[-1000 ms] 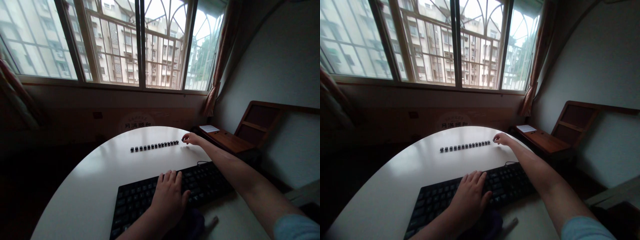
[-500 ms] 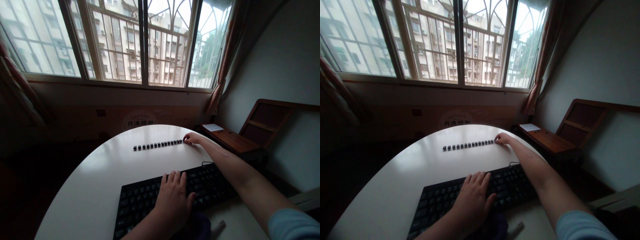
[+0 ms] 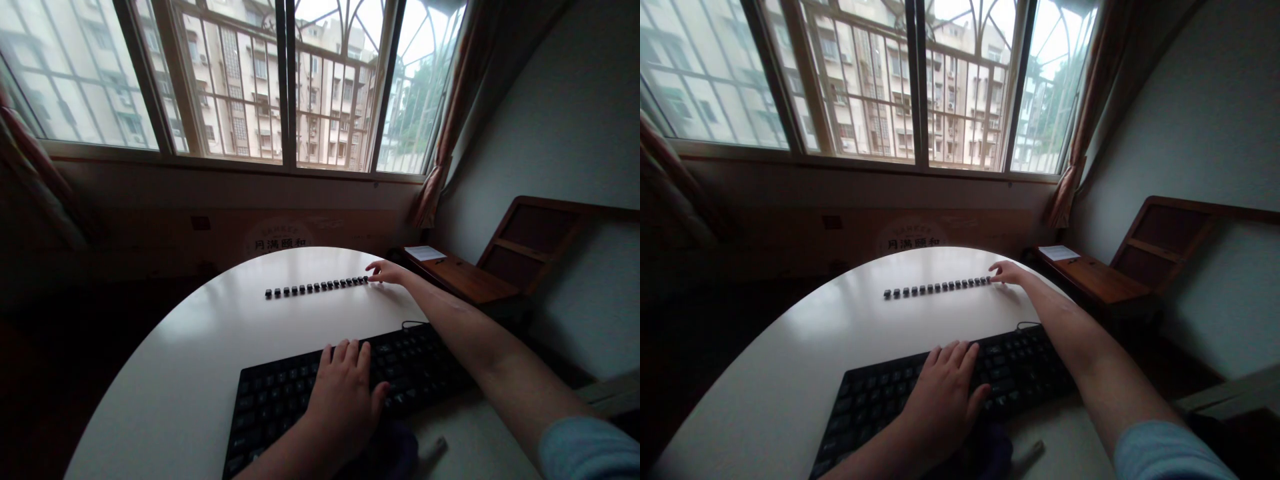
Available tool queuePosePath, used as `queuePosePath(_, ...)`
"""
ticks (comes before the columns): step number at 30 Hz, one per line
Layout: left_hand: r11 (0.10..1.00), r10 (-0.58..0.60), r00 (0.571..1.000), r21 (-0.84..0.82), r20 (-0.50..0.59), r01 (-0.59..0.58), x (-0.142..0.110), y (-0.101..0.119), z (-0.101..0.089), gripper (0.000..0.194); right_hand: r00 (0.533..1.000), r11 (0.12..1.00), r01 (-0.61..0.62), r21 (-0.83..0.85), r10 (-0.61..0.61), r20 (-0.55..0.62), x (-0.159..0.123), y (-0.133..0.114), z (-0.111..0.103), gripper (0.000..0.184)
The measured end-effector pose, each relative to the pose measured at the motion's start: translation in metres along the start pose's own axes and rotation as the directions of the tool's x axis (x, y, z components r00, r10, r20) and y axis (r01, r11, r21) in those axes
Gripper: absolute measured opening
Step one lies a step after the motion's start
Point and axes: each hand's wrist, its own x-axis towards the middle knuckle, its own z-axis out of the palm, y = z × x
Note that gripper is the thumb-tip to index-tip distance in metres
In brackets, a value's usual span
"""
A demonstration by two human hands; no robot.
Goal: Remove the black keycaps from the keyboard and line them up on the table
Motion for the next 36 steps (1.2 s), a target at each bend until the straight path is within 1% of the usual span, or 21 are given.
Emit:
queuePosePath(2,1.0,0.001,1.0,0.002,0.002,-0.001,0.0,0.001,-0.002,0.06,0.989,0.999,0.027,0.028,-0.023,-0.148,-0.007,-0.01,-0.012,0.029)
queuePosePath(3,1.0,0.0,1.0,0.004,0.005,0.0,0.001,0.001,-0.003,0.06,0.972,0.998,0.044,0.044,-0.033,-0.232,-0.013,-0.016,-0.018,0.032)
queuePosePath(5,1.0,-0.004,1.0,0.008,0.017,0.004,0.002,0.002,-0.005,0.06,0.924,0.993,0.084,0.079,-0.048,-0.38,-0.033,-0.025,-0.033,0.048)
queuePosePath(6,1.0,-0.006,1.0,0.01,0.026,0.005,0.002,0.002,-0.006,0.06,0.901,0.989,0.109,0.099,-0.056,-0.431,-0.047,-0.029,-0.039,0.055)
queuePosePath(8,1.0,-0.009,0.999,0.017,0.036,0.008,0.003,0.003,-0.008,0.06,0.871,0.975,0.173,0.139,-0.086,-0.484,-0.082,-0.033,-0.049,0.066)
queuePosePath(9,1.0,-0.01,0.999,0.021,0.039,0.009,0.003,0.003,-0.009,0.06,0.867,0.953,0.229,0.197,-0.108,-0.486,-0.103,-0.034,-0.052,0.069)
queuePosePath(10,1.0,-0.01,0.999,0.025,0.041,0.009,0.003,0.003,-0.009,0.06,0.875,0.931,0.242,0.273,-0.087,-0.477,-0.124,-0.035,-0.054,0.072)
queuePosePath(11,1.0,-0.01,0.999,0.03,0.042,0.009,0.003,0.003,-0.01,0.06,0.908,0.903,0.216,0.372,-0.046,-0.416,-0.144,-0.036,-0.053,0.075)
queuePosePath(12,0.999,-0.011,0.999,0.033,0.041,0.009,0.003,0.003,-0.01,0.059,0.945,0.867,0.168,0.468,-0.007,-0.326,-0.163,-0.037,-0.051,0.076)
queuePosePath(13,0.999,-0.01,0.999,0.036,0.04,0.009,0.003,0.003,-0.01,0.059,0.968,0.825,0.118,0.552,0.027,-0.248,-0.179,-0.039,-0.047,0.076)
queuePosePath(15,0.999,-0.009,0.999,0.041,0.041,0.007,0.003,0.004,-0.011,0.058,0.983,0.753,0.044,0.656,0.083,-0.161,-0.202,-0.043,-0.038,0.066)
queuePosePath(16,0.999,-0.009,0.999,0.044,0.04,0.007,0.004,0.004,-0.011,0.058,0.985,0.734,0.032,0.679,0.094,-0.148,-0.209,-0.046,-0.032,0.059)
queuePosePath(17,0.999,-0.009,0.999,0.047,0.038,0.007,0.004,0.004,-0.012,0.058,0.984,0.721,0.036,0.692,0.096,-0.151,-0.213,-0.048,-0.026,0.055)
queuePosePath(20,0.999,-0.015,0.999,0.053,0.034,0.013,0.004,0.004,-0.012,0.057,0.978,0.684,0.077,0.725,0.088,-0.187,-0.213,-0.049,-0.01,0.052)
queuePosePath(23,0.998,-0.011,0.999,0.057,0.03,0.009,0.005,0.003,-0.011,0.059,0.969,0.623,0.074,0.779,0.14,-0.204,-0.208,-0.041,0.003,0.037)
queuePosePath(25,0.998,-0.007,1.0,0.057,0.031,0.005,0.005,0.002,-0.01,0.059,0.966,0.599,0.063,0.798,0.165,-0.2,-0.206,-0.035,0.01,0.031)
queuePosePath(30,0.997,-0.002,0.999,0.072,0.035,-0.001,0.006,0.0,-0.008,0.059,0.956,0.616,0.052,0.786,0.197,-0.217,-0.205,-0.028,0.018,0.029)
queuePosePath(33,0.996,0.003,0.999,0.093,0.032,-0.006,0.005,0.0,-0.007,0.058,0.948,0.617,0.008,0.787,0.245,-0.201,-0.204,-0.03,0.018,0.029)
queuePosePath(36,0.995,0.01,1.0,0.098,0.022,-0.012,0.005,-0.001,-0.007,0.058,0.951,0.656,-0.038,0.753,0.256,-0.175,-0.201,-0.033,0.016,0.028)
